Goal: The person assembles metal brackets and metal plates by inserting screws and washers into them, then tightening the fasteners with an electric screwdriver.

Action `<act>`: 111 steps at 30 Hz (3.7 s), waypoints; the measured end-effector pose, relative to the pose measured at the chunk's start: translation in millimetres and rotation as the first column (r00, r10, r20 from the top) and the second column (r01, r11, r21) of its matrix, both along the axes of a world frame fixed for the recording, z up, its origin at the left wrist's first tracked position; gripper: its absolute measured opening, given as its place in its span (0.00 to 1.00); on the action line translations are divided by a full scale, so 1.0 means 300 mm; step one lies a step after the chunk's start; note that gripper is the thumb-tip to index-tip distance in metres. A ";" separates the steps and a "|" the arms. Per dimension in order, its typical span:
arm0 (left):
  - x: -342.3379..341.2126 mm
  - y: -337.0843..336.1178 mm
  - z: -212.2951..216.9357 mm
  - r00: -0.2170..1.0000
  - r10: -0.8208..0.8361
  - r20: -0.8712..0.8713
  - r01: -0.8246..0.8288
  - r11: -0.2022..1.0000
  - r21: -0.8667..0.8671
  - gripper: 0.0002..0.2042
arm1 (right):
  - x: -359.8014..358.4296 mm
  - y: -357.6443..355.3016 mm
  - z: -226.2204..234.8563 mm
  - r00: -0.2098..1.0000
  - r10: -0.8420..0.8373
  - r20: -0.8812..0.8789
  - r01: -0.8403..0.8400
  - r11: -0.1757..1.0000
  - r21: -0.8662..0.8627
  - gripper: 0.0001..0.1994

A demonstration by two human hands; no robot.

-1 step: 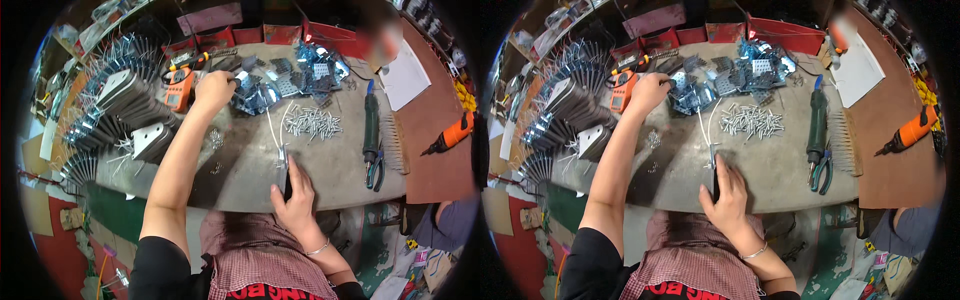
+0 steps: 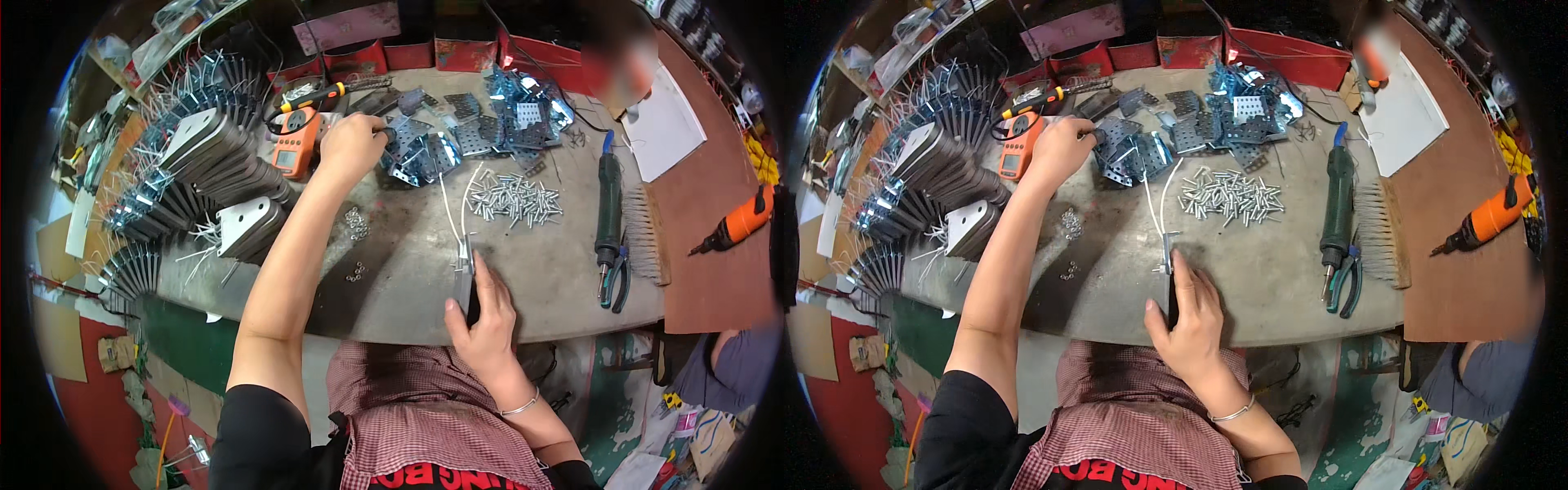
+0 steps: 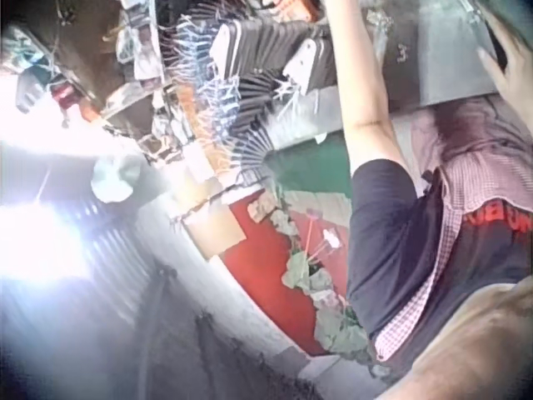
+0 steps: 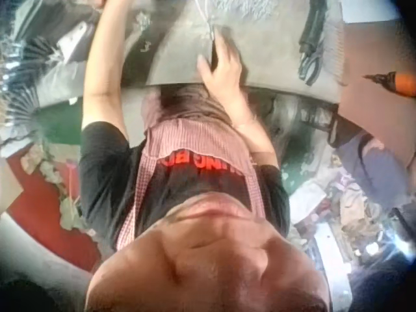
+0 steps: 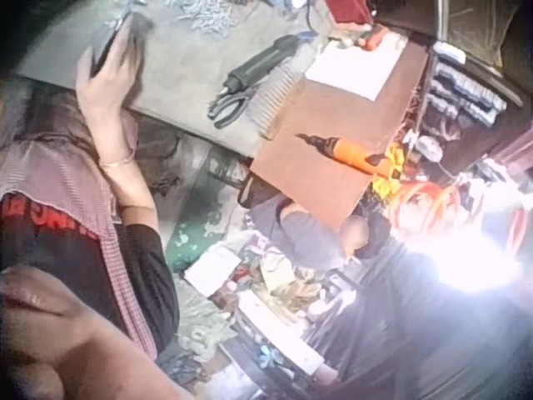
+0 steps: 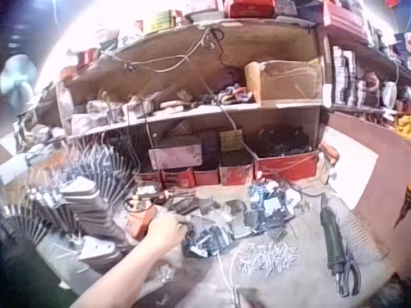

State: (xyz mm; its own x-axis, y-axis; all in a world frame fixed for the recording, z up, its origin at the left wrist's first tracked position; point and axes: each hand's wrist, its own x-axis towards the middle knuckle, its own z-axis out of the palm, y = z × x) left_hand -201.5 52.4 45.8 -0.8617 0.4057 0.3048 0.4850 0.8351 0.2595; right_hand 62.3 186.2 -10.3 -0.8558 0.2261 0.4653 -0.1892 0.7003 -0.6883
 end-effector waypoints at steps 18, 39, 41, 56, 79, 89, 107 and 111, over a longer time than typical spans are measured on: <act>-0.393 0.230 -0.123 0.994 -0.062 -0.091 0.048 0.989 -0.141 0.13 | 0.003 -0.023 -0.008 0.999 -0.004 -0.049 0.006 0.999 0.044 0.31; 0.575 -0.139 -0.109 0.990 -0.118 0.081 0.070 0.894 0.443 0.16 | 0.013 -0.047 -0.023 0.997 0.055 0.046 -0.057 0.998 0.031 0.31; 0.584 -0.132 -0.142 0.997 -0.072 0.009 0.061 0.898 0.435 0.16 | 0.012 -0.087 -0.025 0.991 0.129 0.035 -0.130 0.990 0.047 0.31; 0.560 -0.113 -0.168 0.983 -0.175 0.061 0.102 0.786 0.610 0.14 | 0.007 -0.149 -0.066 0.983 0.178 -0.037 -0.179 0.983 -0.033 0.32; 0.750 -0.122 -0.164 0.951 -0.211 0.227 0.002 0.735 0.678 0.21 | -0.004 -0.150 -0.043 0.978 0.208 0.004 -0.208 0.977 0.038 0.37; 0.733 -0.136 -0.226 0.966 -0.257 0.034 0.194 0.806 0.559 0.20 | 0.009 0.079 0.096 0.926 0.292 0.239 -0.324 0.940 0.109 0.32; 0.738 -0.136 -0.226 0.961 -0.275 0.019 0.213 0.785 0.582 0.21 | -0.075 0.351 0.185 0.997 -0.012 -0.078 -0.071 0.273 -0.959 0.23; 0.718 -0.127 -0.245 0.961 -0.273 -0.048 0.246 0.758 0.604 0.23 | -0.104 0.218 0.195 0.932 -0.008 -0.363 -0.359 -0.162 -0.919 0.20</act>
State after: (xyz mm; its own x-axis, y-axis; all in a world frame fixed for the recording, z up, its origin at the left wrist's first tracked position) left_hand 13.8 14.3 -27.8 -0.7671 0.3626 0.5292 0.6381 0.3469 0.6873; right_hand 31.2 251.6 48.3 -0.9027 0.4291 0.0306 -0.3921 -0.7914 -0.4689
